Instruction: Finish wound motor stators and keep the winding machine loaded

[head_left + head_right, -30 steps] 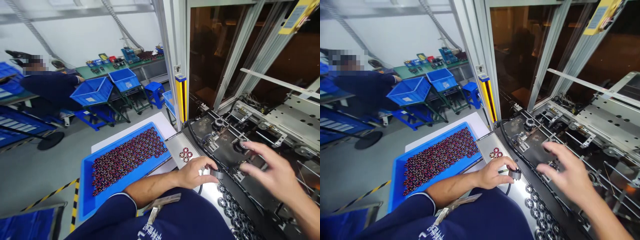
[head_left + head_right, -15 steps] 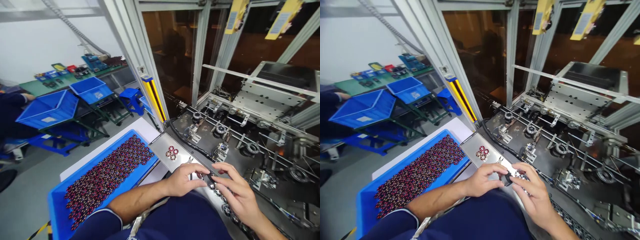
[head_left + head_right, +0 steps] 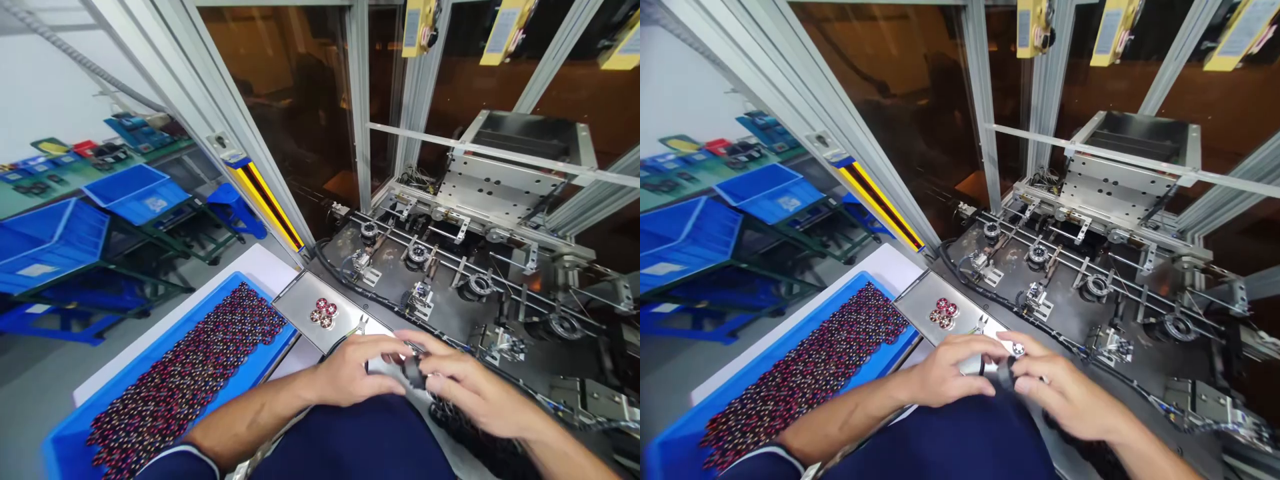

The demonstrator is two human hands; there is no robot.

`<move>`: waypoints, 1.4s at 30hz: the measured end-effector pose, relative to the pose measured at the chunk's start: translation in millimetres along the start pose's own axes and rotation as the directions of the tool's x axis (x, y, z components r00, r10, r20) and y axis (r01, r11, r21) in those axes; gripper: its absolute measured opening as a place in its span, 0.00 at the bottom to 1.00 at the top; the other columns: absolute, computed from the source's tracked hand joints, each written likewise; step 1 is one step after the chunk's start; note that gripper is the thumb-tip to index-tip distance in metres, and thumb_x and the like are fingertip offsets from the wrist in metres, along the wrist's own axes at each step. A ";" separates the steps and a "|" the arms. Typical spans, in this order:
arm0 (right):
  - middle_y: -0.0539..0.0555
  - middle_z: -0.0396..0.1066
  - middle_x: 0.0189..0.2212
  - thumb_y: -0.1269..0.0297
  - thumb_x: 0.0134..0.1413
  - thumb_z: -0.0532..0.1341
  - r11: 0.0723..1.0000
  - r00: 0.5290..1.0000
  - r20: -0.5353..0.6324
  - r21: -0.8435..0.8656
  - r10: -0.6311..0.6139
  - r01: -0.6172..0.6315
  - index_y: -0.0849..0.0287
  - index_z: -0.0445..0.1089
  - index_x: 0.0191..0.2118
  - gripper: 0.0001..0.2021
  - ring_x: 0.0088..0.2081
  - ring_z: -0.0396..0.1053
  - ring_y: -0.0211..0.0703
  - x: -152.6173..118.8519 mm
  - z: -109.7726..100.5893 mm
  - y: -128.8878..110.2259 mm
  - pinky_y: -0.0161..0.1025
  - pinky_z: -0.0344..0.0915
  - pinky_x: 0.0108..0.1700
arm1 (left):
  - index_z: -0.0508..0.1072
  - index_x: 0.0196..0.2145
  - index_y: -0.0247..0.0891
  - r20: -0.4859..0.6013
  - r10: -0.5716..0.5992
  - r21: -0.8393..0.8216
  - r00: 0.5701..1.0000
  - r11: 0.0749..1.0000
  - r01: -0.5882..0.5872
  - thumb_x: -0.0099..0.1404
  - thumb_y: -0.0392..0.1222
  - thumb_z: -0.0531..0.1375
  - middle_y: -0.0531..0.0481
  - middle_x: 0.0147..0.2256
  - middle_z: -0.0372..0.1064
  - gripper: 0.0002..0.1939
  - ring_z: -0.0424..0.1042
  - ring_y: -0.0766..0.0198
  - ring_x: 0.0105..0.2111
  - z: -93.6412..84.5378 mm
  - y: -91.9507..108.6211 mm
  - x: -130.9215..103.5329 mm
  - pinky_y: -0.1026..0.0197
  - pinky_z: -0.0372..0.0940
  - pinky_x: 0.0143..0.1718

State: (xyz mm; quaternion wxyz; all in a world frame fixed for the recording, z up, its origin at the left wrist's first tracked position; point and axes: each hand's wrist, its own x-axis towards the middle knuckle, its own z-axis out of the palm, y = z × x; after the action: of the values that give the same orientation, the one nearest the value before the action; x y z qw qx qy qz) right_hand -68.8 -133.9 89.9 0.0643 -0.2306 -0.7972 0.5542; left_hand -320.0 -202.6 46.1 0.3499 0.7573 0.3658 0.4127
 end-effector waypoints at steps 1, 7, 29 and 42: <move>0.56 0.52 0.70 0.52 0.71 0.51 0.997 0.997 -0.070 -0.075 0.019 -0.024 0.55 0.76 0.43 0.19 0.68 0.56 0.53 -0.5 -18.6 9.6 0.53 0.57 0.67 | 0.71 0.54 0.34 -0.015 -0.047 0.069 0.999 0.996 0.048 0.65 0.48 0.66 0.41 0.45 0.78 0.24 0.78 0.60 0.43 4.1 -9.6 -2.5 0.60 0.73 0.48; 0.72 0.57 0.65 0.56 0.69 0.53 0.827 0.858 -0.493 -0.417 0.142 -0.376 0.64 0.75 0.38 0.19 0.66 0.57 0.62 -3.6 -149.4 120.3 0.58 0.49 0.69 | 0.76 0.44 0.38 0.282 -0.074 0.321 0.956 0.947 -0.022 0.69 0.44 0.60 0.45 0.42 0.77 0.10 0.77 0.62 0.41 50.8 -90.8 -34.3 0.63 0.70 0.46; 0.59 0.66 0.60 0.60 0.66 0.62 0.678 0.922 -0.241 -0.626 0.303 -0.386 0.60 0.73 0.47 0.10 0.60 0.64 0.51 3.2 -188.0 209.5 0.57 0.61 0.63 | 0.69 0.49 0.38 0.465 -0.224 0.597 0.856 0.794 -0.117 0.69 0.50 0.59 0.39 0.52 0.68 0.16 0.72 0.55 0.45 96.0 -125.5 -65.8 0.55 0.66 0.47; 0.57 0.70 0.55 0.59 0.67 0.60 0.712 0.923 -0.234 -0.587 0.305 -0.384 0.59 0.74 0.44 0.10 0.59 0.66 0.48 3.6 -182.6 210.1 0.55 0.62 0.62 | 0.68 0.38 0.38 0.345 -0.176 0.375 0.922 0.926 0.036 0.69 0.48 0.60 0.42 0.46 0.73 0.11 0.72 0.61 0.40 106.2 -131.5 -69.2 0.59 0.67 0.44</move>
State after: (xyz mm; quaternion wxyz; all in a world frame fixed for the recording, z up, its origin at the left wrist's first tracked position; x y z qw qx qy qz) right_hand 55.6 82.3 -33.6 -0.0726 -0.4161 -0.8722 0.2467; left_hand -288.5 -221.0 -132.8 0.2899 0.8517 0.4034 0.1671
